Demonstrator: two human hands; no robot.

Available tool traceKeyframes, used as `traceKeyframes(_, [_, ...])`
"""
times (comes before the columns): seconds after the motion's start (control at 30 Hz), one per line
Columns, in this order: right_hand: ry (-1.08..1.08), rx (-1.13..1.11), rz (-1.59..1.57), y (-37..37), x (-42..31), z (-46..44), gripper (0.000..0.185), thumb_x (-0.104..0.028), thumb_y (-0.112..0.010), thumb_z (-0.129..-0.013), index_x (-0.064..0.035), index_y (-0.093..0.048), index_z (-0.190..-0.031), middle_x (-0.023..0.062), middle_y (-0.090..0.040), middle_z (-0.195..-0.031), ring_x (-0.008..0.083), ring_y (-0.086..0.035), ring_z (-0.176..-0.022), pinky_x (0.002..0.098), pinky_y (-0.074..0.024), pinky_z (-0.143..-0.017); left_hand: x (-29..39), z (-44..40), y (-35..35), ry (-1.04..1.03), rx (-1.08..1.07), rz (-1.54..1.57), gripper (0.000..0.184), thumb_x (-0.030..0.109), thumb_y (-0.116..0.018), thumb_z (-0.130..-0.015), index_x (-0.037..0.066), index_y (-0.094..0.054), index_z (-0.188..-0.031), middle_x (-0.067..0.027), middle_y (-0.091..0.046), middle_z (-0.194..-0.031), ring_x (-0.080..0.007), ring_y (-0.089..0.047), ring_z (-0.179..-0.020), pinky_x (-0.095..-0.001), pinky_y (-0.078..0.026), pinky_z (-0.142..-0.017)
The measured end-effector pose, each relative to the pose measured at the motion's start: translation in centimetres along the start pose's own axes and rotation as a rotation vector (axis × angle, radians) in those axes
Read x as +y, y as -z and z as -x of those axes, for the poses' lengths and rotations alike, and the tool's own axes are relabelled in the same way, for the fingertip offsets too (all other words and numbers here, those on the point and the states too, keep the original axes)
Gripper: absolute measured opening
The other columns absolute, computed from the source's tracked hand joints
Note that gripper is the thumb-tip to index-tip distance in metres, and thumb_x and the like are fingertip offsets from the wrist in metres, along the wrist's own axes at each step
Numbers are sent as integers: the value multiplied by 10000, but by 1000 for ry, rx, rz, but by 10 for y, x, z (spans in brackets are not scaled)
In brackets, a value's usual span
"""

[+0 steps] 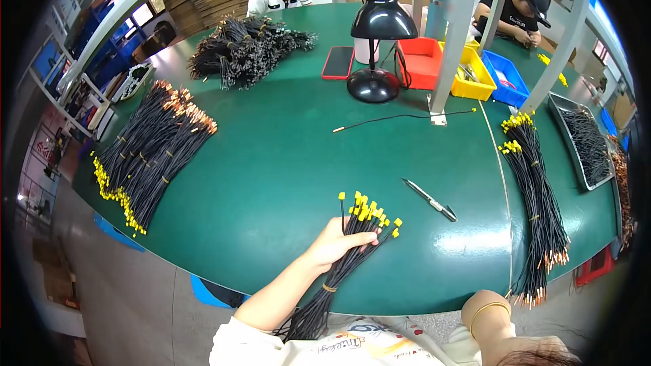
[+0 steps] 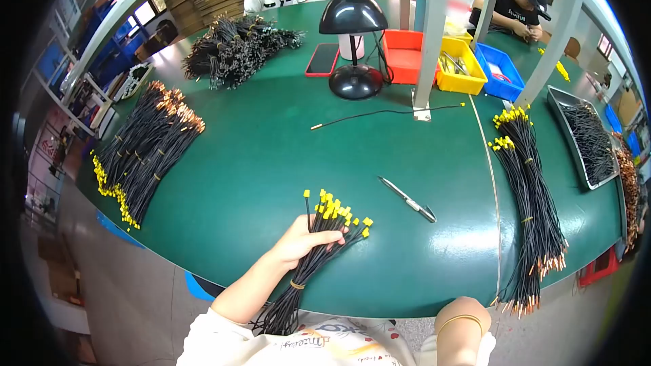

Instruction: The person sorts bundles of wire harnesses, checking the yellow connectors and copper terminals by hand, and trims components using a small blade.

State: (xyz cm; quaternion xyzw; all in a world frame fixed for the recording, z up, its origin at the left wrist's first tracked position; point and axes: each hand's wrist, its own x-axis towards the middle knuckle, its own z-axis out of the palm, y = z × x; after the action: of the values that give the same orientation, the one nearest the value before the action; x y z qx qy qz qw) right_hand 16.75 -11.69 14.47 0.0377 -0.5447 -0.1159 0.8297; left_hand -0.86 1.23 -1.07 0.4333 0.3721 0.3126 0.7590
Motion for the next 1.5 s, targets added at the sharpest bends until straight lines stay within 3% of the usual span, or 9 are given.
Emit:
traceKeyframes(0.1, [26,20,37,2,4,-1,156,-14,-453,-765,-72,-467,-910,-43,-431,-854,49,-437,-822,186,-402,-578,-1,-2,-2,14,-13,-17,207,92,-623,-720,-19,-559,-883,-66,-583,-735,-83,-511,-608,-198,-410,-563])
traceKeyframes(0.47, [274,135,-899,6,31,8,306,-249,-508,-781,-14,-557,-970,94,-561,-991,234,-558,-890,366,-419,-787,0,0,-3,32,39,9,212,75,-628,-708,-23,-549,-878,-76,-583,-740,-93,-520,-614,-204,-418,-573])
traceKeyframes(0.9, [284,43,-207,7,5,-5,185,30,-478,-734,-43,-520,-899,-10,-470,-864,64,-455,-809,191,-362,-555,-3,0,-4,46,60,-20,167,49,-611,-719,-28,-567,-861,-73,-591,-717,-91,-506,-566,-202,-409,-529])
traceKeyframes(1.0, [299,143,-474,8,-1,1,215,49,-493,-718,-41,-526,-910,-2,-478,-898,69,-466,-809,195,-358,-552,-1,1,-4,39,97,-43,166,46,-609,-718,-30,-568,-859,-74,-592,-713,-92,-507,-566,-203,-410,-526])
traceKeyframes(1.13, [390,148,-338,6,8,0,198,50,-483,-729,-38,-532,-900,1,-482,-890,73,-473,-802,196,-362,-555,-1,1,-5,52,113,-56,170,53,-613,-717,-28,-570,-860,-73,-592,-708,-91,-509,-570,-203,-410,-529])
traceKeyframes(1.43, [309,86,-481,-4,15,-6,159,26,-465,-763,-43,-536,-888,-14,-484,-865,61,-469,-785,189,-362,-561,0,0,-3,25,91,-46,169,55,-599,-716,-37,-565,-854,-76,-591,-684,-98,-514,-573,-212,-419,-542])
traceKeyframes(1.47, [587,73,-723,-11,24,-15,357,-236,-419,-704,8,-507,-950,41,-482,-958,123,-450,-892,249,-347,-681,0,0,-3,24,93,-46,169,55,-599,-717,-37,-565,-854,-76,-591,-684,-98,-514,-572,-211,-419,-542])
traceKeyframes(1.5, [866,58,-958,-26,40,-28,675,-498,-372,-644,58,-477,-1012,96,-479,-1052,185,-432,-999,310,-331,-801,-1,0,-3,26,94,-46,169,56,-598,-718,-37,-564,-854,-75,-591,-684,-97,-513,-571,-211,-419,-542])
